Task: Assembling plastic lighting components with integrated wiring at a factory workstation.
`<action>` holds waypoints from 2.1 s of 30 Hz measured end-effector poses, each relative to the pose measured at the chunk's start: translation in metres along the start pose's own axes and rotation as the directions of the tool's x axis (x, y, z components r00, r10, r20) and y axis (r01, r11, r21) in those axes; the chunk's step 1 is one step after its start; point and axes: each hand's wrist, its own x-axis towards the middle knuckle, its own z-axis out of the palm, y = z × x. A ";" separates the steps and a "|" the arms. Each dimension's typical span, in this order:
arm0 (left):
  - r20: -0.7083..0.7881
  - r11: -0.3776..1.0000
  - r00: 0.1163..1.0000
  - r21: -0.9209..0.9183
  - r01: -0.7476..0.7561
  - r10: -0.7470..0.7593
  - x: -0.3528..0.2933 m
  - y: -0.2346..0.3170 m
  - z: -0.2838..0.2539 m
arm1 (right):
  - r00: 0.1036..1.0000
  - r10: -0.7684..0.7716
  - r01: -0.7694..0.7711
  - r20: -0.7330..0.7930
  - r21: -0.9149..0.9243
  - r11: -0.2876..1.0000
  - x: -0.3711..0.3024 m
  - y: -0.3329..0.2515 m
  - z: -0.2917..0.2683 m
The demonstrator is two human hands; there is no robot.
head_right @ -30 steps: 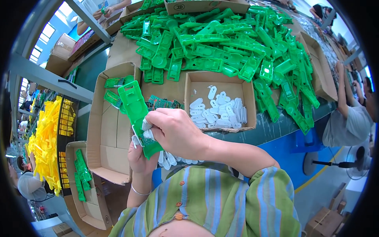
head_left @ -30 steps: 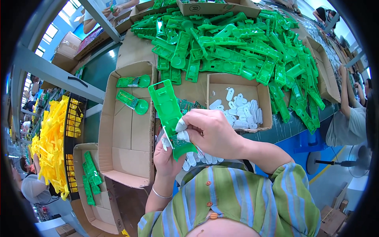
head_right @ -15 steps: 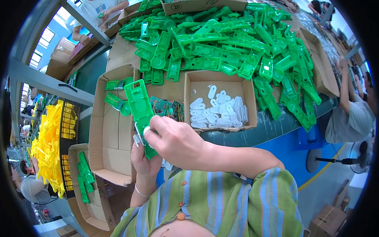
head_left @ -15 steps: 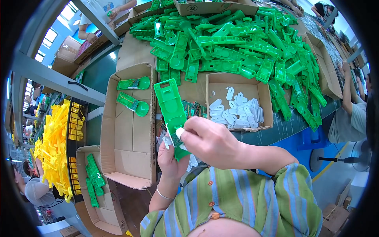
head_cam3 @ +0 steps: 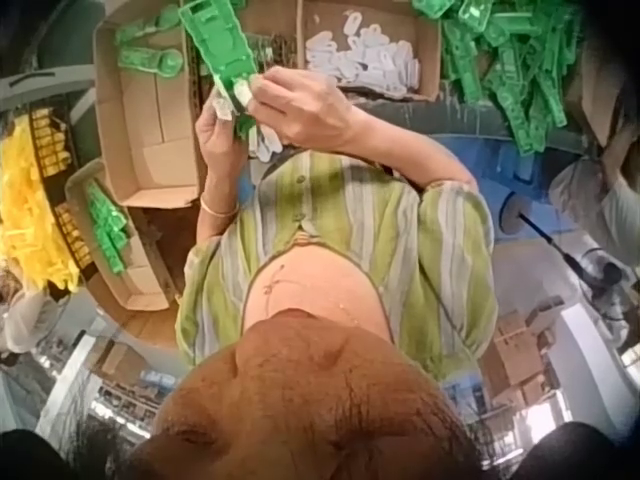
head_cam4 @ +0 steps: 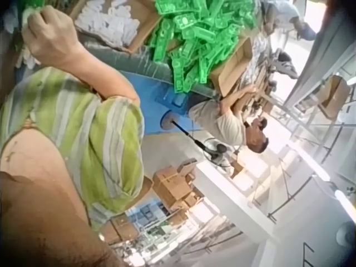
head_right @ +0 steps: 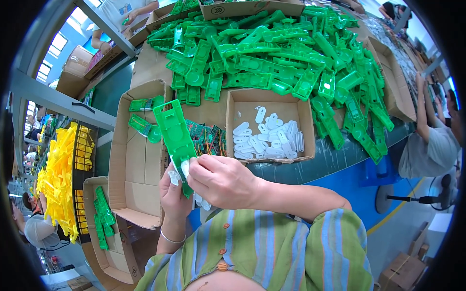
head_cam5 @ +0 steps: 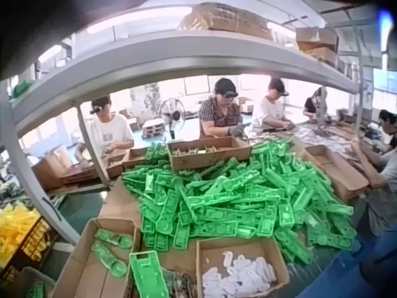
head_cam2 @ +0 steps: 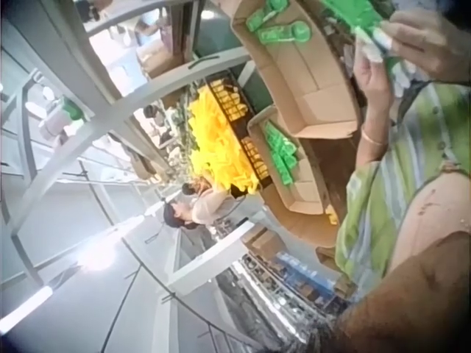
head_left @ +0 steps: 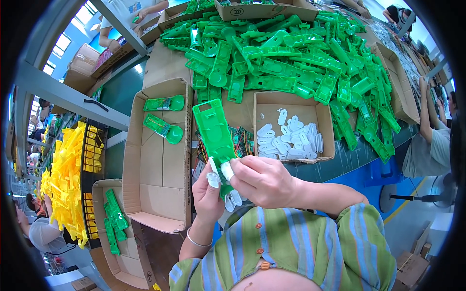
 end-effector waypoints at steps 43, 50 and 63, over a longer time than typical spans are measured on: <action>0.127 0.281 0.972 0.943 -0.181 0.199 0.018 0.046 -0.004 | 0.790 0.293 -0.325 0.538 -0.038 0.945 -0.015 0.061 -0.039; 0.088 0.882 0.996 0.468 -0.045 0.004 0.015 0.039 0.007 | 0.847 0.441 -0.471 0.296 0.037 0.881 -0.009 0.060 -0.038; 0.196 0.997 0.978 0.044 0.067 -0.075 0.021 0.028 0.010 | 0.629 0.473 -0.605 0.617 0.771 -0.199 0.004 0.020 -0.088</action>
